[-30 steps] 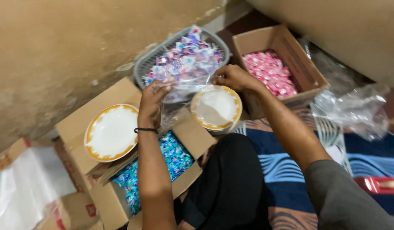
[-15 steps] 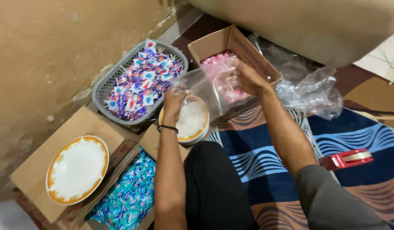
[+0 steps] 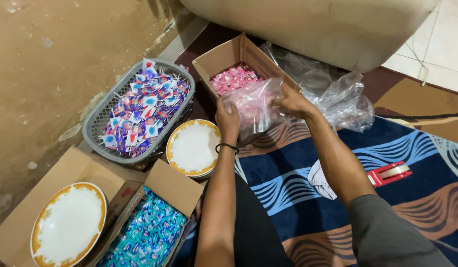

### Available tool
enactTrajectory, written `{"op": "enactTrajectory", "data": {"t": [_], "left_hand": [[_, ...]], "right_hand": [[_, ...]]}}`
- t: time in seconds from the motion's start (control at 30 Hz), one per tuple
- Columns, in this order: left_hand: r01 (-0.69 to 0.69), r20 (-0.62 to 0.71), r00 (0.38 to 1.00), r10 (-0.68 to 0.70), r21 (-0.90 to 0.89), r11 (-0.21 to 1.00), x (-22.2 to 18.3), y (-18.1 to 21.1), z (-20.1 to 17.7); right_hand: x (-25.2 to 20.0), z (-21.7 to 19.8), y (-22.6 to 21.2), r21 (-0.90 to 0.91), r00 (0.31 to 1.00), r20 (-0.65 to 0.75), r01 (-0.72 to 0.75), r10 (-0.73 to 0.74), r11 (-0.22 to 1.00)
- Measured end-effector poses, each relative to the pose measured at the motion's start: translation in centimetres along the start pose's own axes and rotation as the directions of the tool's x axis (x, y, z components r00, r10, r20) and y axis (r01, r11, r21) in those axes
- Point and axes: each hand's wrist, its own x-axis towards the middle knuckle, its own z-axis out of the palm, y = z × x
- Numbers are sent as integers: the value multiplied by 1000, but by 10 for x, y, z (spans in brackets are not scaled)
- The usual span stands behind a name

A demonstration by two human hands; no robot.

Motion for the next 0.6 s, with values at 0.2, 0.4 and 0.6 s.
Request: {"op": "enactTrajectory", "data": {"t": [0.2,0.4,0.6], "left_hand": [[247,306,936,-177,-208,946,-2,31,13],[-472,513,758,403,5,881,-13,77,73],[-569,836,549,20,355,742,-44,43,91]], "right_hand": [[72,-89,108,68,944,-303,155,-128,986],[152,-175,193,354,729,-656,68,196,933],[106,-118,202,-39,620,-760,-343,195,938]]}}
